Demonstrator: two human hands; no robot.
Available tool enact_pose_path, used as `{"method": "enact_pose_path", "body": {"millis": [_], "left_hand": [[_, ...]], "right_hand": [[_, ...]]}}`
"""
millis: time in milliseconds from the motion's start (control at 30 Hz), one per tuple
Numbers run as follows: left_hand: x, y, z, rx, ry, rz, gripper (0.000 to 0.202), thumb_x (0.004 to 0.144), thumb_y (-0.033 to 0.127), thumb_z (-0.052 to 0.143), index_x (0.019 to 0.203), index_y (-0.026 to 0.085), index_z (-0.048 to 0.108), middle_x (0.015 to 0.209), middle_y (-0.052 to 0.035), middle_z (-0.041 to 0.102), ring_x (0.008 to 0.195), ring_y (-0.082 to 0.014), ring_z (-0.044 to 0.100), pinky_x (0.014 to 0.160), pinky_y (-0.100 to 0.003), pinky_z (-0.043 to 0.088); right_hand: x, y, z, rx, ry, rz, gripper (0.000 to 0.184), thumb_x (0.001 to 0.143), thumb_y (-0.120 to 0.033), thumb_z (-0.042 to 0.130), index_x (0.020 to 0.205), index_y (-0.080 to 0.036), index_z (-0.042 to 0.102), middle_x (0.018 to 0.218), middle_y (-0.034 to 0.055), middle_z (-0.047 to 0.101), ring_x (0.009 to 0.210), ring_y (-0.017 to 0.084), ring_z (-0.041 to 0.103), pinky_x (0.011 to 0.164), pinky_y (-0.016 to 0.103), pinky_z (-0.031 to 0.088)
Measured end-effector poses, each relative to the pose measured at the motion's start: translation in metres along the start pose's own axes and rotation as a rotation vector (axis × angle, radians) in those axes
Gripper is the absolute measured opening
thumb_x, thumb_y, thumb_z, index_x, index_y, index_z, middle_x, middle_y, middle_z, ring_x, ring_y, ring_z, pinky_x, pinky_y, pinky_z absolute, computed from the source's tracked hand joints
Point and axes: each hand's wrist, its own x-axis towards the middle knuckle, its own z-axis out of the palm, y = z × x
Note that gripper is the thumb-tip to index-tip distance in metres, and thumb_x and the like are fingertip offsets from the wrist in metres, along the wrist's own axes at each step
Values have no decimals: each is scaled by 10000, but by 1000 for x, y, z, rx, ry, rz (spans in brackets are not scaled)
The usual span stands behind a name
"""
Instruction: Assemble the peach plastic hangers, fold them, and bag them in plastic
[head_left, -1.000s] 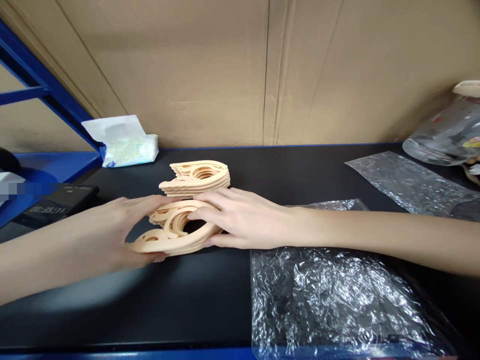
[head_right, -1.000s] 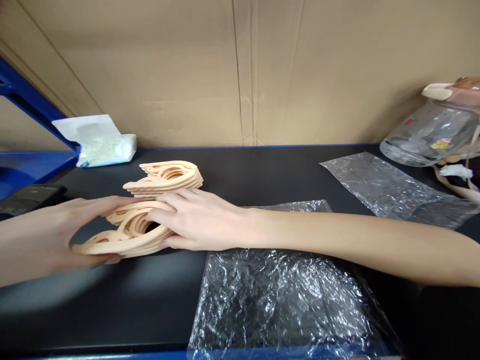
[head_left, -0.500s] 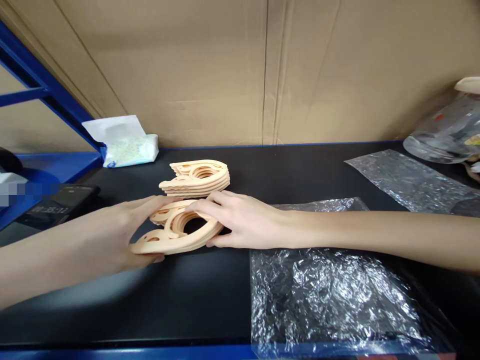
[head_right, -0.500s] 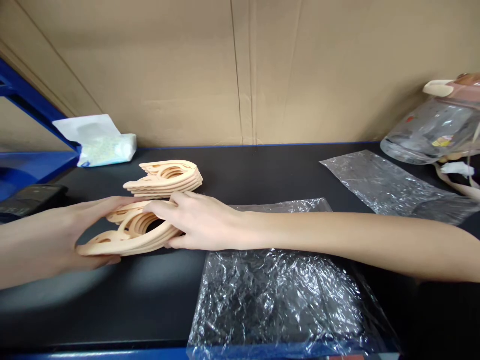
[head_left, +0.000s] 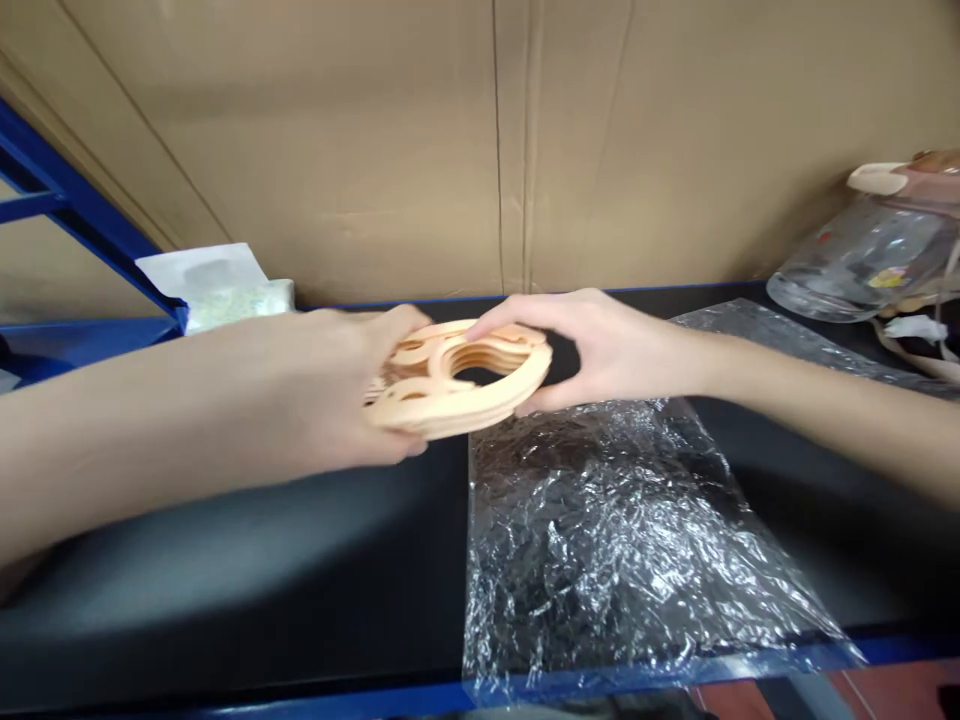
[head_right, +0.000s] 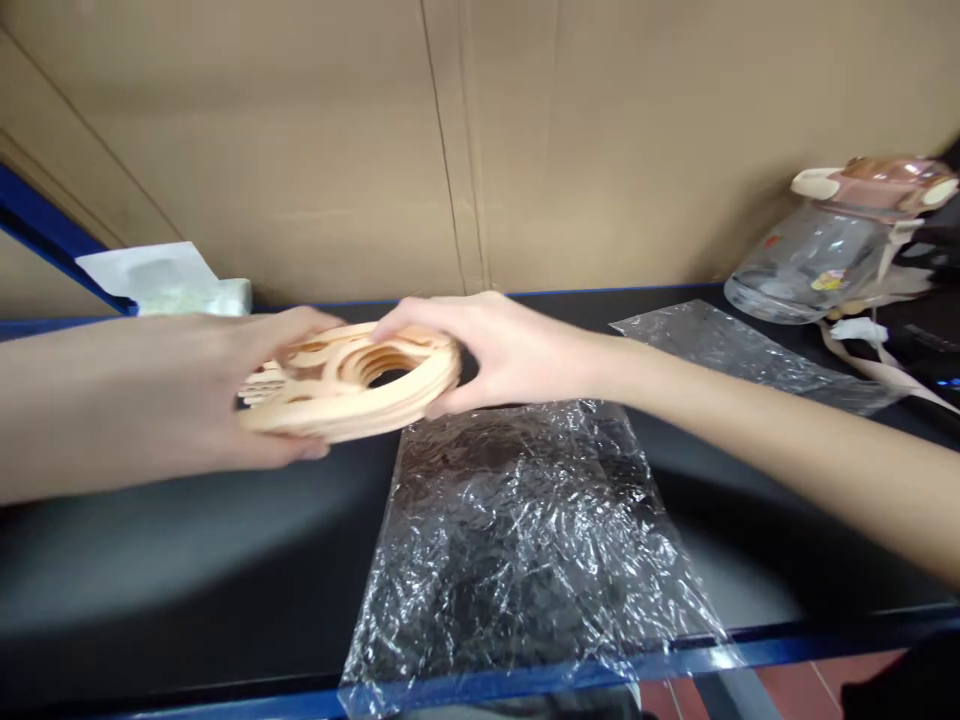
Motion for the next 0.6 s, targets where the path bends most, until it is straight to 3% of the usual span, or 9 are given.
{"method": "enact_pose_path", "body": {"millis": [100,300,467,600], "left_hand": [[43,29,-8,129,-87,74,503,696,570,667,1097,277,587,704,12,652,506,-201,572,496,-278,338],[119,68,-6,19,-314,240,532,684,576,669,1069,226,557,861,-41,686,701,-228,627,561,-292,381],[157,70,13,-4,-380,276,618,634,540,680,1135,203,551,995,-78,679,850,-260,629,668,-311,418],[170,60,24,-25,-408,272,649,625,559,694,1135,192,532,1044,-91,672,875,-260,630,667,-301,418]], "right_hand": [[-28,21,-21,-32,47,124,589,759,-334,764,1297,-220,553,1283,37,653,1110,234,635,943,362,492],[-68,66,-32,-64,98,310,625,730,-399,766,1278,-188,555,1260,78,658,1105,264,636,954,415,486],[-75,100,-24,5,114,385,608,705,-371,769,1250,-204,555,1266,79,655,1106,269,630,969,438,479],[-73,114,-16,32,122,418,618,702,-379,765,1257,-215,548,1300,80,640,1133,280,613,995,458,461]]}}
